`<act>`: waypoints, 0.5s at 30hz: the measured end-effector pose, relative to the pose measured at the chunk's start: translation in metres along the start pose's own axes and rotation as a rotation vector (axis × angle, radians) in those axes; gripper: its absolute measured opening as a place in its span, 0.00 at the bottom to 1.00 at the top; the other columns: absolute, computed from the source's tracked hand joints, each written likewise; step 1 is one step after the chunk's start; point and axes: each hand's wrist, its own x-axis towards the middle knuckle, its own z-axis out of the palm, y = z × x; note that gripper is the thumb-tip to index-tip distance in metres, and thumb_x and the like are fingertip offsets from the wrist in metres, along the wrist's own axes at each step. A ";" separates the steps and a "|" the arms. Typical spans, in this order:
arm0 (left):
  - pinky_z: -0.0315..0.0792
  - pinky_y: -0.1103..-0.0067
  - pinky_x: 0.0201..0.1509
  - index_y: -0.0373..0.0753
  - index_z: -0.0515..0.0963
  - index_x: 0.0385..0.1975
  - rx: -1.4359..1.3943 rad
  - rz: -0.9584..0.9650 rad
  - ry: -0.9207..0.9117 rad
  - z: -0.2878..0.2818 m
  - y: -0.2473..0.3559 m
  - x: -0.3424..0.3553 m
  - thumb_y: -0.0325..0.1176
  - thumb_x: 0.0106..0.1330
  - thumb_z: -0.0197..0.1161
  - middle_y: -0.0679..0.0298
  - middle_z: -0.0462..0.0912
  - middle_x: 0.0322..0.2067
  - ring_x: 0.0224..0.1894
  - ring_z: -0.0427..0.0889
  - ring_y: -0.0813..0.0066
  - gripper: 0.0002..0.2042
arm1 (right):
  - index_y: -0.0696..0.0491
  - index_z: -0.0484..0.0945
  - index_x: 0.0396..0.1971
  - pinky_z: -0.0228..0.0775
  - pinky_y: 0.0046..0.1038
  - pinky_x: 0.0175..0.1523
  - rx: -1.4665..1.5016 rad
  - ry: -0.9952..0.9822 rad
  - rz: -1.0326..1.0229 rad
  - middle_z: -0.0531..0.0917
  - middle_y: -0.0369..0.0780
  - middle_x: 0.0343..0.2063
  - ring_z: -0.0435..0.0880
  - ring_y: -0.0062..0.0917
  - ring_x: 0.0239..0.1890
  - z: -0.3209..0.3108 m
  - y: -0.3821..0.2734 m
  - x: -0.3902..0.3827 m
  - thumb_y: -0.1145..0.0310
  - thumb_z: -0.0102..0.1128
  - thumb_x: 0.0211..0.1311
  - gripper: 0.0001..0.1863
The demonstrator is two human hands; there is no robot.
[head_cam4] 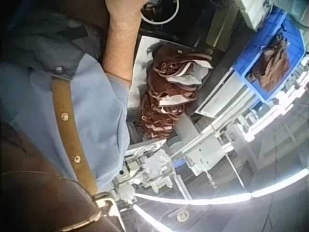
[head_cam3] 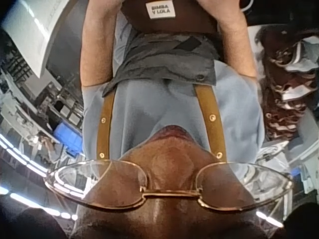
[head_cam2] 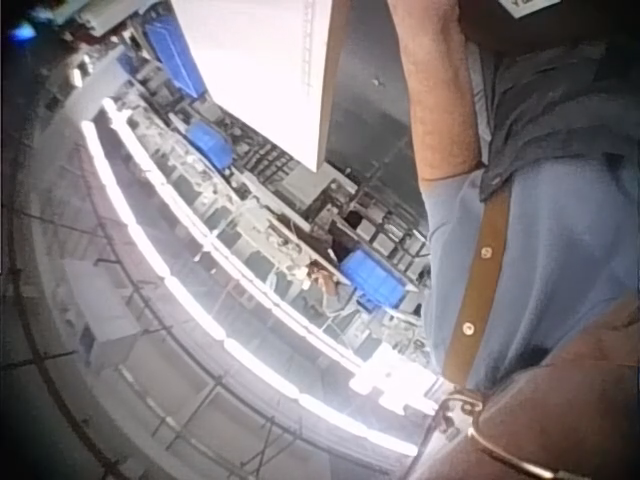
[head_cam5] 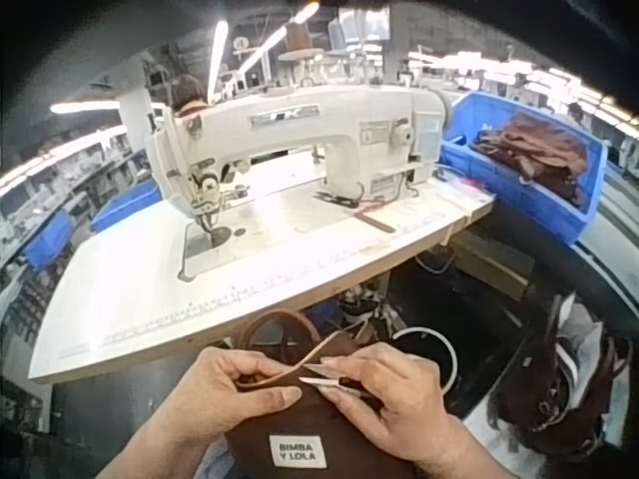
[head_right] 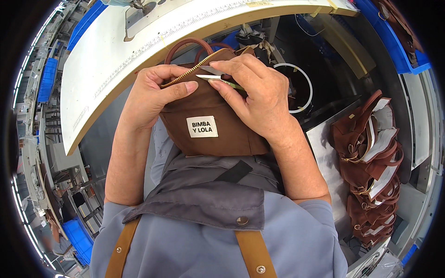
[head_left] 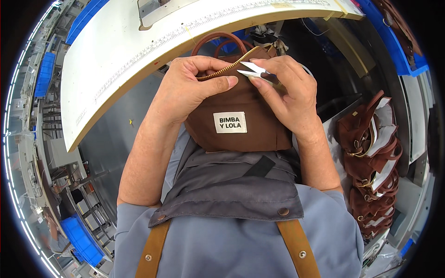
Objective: Trimming excess threads and inspecting the seams of a brown leather bag using a small trimming tool.
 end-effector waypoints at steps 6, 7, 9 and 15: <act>0.75 0.86 0.39 0.33 0.87 0.39 0.008 0.051 0.021 0.003 0.000 -0.001 0.26 0.58 0.74 0.65 0.87 0.30 0.32 0.82 0.84 0.10 | 0.52 0.85 0.40 0.75 0.24 0.30 -0.025 0.006 -0.027 0.85 0.37 0.31 0.86 0.27 0.28 0.000 0.002 0.000 0.67 0.74 0.54 0.14; 0.75 0.86 0.39 0.33 0.87 0.39 0.003 0.059 0.018 0.002 0.000 0.000 0.26 0.58 0.74 0.65 0.87 0.30 0.31 0.82 0.84 0.10 | 0.52 0.85 0.40 0.75 0.24 0.30 -0.022 0.007 -0.024 0.85 0.37 0.31 0.86 0.27 0.28 0.000 0.002 0.000 0.67 0.74 0.54 0.14; 0.75 0.86 0.38 0.33 0.87 0.39 0.000 0.059 0.018 0.002 0.000 -0.001 0.26 0.58 0.74 0.65 0.87 0.30 0.31 0.82 0.84 0.10 | 0.52 0.85 0.40 0.75 0.24 0.30 -0.019 0.007 -0.022 0.85 0.37 0.31 0.86 0.27 0.28 0.001 0.002 0.000 0.67 0.74 0.54 0.13; 0.75 0.86 0.38 0.33 0.86 0.39 -0.005 0.055 0.013 0.001 0.000 -0.001 0.26 0.58 0.74 0.65 0.87 0.30 0.31 0.82 0.84 0.10 | 0.51 0.85 0.38 0.73 0.24 0.28 -0.028 0.039 -0.012 0.86 0.35 0.30 0.85 0.25 0.26 0.006 0.002 -0.002 0.68 0.72 0.54 0.11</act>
